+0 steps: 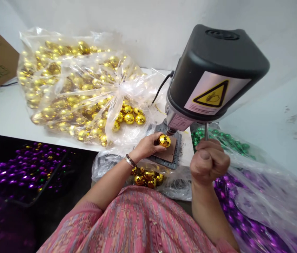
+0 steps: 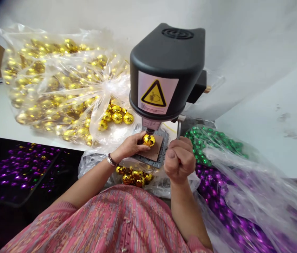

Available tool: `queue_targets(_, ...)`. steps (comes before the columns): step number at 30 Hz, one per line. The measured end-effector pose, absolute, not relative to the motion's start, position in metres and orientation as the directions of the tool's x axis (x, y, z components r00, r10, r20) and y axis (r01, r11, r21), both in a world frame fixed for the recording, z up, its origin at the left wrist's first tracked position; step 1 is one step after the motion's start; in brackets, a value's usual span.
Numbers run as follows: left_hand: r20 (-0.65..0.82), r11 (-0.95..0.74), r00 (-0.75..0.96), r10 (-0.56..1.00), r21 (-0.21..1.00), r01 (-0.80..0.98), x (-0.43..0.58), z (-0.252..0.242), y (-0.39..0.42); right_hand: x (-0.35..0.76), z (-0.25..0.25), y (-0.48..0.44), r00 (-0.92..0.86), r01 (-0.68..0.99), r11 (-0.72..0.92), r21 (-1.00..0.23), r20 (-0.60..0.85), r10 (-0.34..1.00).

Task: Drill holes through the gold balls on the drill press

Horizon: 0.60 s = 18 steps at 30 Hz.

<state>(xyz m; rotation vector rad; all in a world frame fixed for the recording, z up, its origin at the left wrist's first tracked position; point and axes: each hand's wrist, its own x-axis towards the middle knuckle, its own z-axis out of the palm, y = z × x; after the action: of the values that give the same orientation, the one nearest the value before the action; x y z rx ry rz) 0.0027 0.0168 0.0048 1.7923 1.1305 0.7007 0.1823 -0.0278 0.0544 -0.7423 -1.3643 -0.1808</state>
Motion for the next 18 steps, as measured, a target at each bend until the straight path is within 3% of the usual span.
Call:
queue_targets(4, -0.014, -0.177, 0.407, 0.913, 0.886, 0.429, 0.002, 0.005, 0.016, 0.176, 0.083, -0.026, 0.294, 0.523, 0.75, -0.405, 0.911, 0.288)
queue_targets(10, -0.014, -0.176, 0.43, 0.903, 0.901, 0.397, -0.004, 0.002, 0.009, 0.169, 0.141, -0.016, 0.475, 0.403, 0.7, -0.59, 0.788, 0.391)
queue_targets(18, 0.014, -0.277, 0.585, 0.811, 0.89, 0.362, -0.045, 0.009, -0.009, 0.173, 0.141, -0.018, 0.44, 0.336, 0.682, -0.65, 0.748, 0.497)
